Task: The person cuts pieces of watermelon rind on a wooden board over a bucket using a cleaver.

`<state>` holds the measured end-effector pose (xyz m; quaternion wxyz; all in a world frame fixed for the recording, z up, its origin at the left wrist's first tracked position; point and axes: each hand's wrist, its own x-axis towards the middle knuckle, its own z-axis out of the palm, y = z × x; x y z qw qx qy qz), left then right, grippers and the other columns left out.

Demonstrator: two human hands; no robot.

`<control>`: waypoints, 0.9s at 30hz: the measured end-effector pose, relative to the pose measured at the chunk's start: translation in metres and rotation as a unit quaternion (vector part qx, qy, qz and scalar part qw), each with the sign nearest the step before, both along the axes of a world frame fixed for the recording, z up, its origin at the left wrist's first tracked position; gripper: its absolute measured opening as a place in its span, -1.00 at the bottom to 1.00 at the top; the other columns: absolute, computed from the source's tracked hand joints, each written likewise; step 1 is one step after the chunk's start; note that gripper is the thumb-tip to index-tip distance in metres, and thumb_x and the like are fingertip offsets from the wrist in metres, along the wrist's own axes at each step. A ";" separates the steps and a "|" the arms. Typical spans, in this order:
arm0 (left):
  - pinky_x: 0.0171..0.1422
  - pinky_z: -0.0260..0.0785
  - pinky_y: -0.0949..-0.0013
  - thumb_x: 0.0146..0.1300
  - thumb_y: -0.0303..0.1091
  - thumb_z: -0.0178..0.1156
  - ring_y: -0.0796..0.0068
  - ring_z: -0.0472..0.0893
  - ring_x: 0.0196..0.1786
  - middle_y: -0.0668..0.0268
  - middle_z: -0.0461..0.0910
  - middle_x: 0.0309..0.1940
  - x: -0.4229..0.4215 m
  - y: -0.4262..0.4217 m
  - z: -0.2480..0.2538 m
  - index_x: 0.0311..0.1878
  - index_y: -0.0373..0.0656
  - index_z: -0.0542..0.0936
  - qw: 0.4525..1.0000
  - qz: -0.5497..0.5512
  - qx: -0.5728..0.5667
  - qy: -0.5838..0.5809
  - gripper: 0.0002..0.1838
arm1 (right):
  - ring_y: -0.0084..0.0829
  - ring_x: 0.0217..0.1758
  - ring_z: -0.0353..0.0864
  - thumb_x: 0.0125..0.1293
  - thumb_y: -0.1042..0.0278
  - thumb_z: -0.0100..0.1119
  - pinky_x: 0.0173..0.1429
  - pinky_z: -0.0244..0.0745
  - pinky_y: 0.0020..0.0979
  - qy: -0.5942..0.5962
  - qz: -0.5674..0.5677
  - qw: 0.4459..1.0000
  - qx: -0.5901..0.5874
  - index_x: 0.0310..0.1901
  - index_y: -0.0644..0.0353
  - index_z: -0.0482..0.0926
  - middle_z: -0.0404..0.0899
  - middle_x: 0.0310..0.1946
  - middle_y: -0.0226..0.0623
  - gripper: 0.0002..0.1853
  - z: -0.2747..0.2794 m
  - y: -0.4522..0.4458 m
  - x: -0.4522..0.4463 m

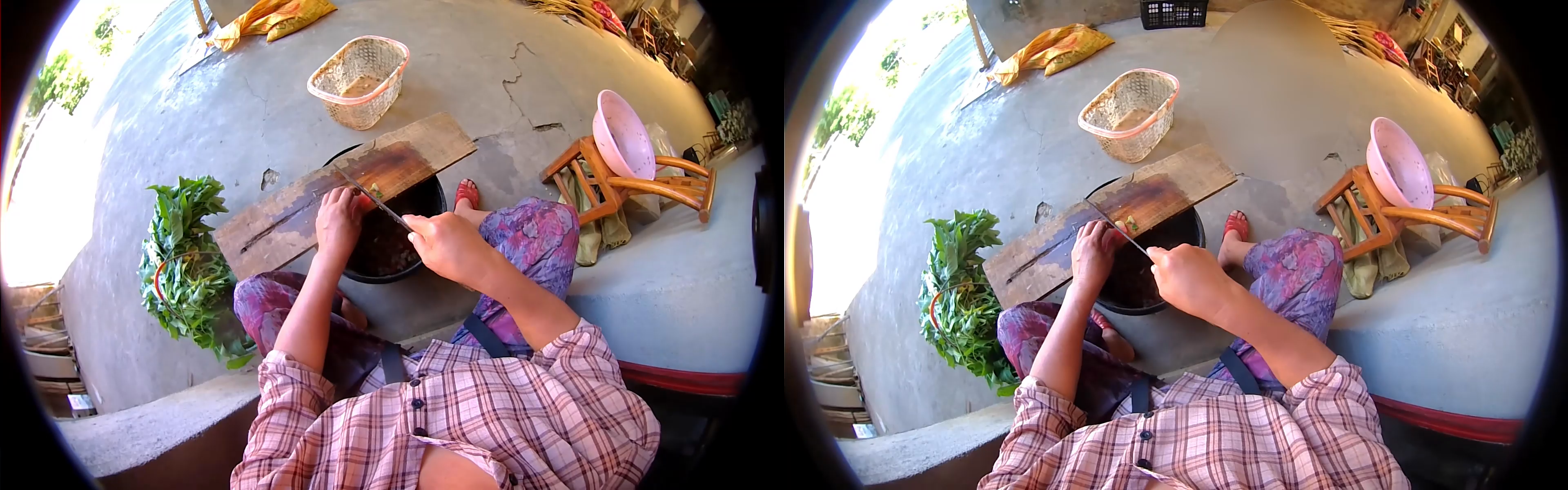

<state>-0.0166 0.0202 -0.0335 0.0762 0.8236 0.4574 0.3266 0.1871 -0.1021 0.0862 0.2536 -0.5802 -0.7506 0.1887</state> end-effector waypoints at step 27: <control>0.10 0.46 0.10 0.22 -0.42 0.27 0.02 0.57 0.03 0.16 0.61 -0.12 0.000 -0.006 0.008 -0.15 -0.16 0.65 1.000 0.000 -0.001 -0.020 -0.86 | 0.10 -0.43 0.67 0.34 0.37 0.14 -0.28 0.60 0.00 -0.017 0.001 1.000 0.013 -0.23 0.30 0.61 0.62 -0.55 0.10 -0.84 -0.022 0.022 -0.016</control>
